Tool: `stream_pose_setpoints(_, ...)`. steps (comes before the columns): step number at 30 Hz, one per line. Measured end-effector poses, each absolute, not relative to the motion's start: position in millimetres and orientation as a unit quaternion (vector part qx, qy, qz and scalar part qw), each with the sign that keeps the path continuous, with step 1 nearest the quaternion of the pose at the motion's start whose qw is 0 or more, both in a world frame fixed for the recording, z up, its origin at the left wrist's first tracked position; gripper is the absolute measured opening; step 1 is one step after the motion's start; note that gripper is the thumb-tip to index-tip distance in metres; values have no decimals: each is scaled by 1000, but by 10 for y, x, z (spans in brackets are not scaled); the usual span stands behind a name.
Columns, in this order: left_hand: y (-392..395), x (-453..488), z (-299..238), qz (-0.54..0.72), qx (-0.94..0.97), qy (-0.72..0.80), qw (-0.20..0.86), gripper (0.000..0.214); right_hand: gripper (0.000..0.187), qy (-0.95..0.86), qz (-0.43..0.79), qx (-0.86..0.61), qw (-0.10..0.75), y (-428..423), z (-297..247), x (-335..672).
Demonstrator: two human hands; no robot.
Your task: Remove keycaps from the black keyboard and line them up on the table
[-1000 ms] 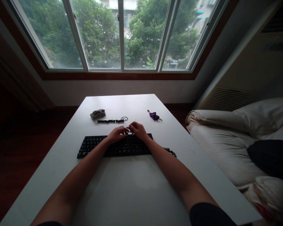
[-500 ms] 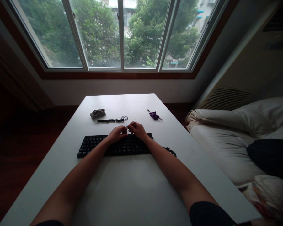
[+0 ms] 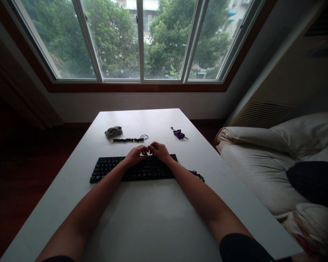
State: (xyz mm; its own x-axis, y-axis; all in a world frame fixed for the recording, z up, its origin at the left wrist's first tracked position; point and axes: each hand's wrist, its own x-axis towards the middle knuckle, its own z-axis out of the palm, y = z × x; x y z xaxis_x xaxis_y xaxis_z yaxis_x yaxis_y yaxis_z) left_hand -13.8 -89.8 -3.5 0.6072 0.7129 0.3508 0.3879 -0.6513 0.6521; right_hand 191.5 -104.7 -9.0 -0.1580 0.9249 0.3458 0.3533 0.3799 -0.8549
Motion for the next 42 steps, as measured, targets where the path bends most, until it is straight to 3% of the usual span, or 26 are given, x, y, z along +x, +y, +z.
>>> stream_pose_setpoints(9,-875,-144,-61,326,839,324,291,38,36,-668,342,-461,473,-1057,-80,1923)
stream_pose_setpoints(17,-870,-140,-47,313,843,329,289,22,35,-670,341,-448,484,-1076,-59,1927)
stream_pose_setpoints(28,-845,-138,-78,314,823,347,321,29,38,-656,347,-454,493,-1100,-23,1935)
stream_pose_setpoints(42,-886,-126,-36,292,840,361,280,28,40,-637,377,-443,506,-1030,-89,1956)
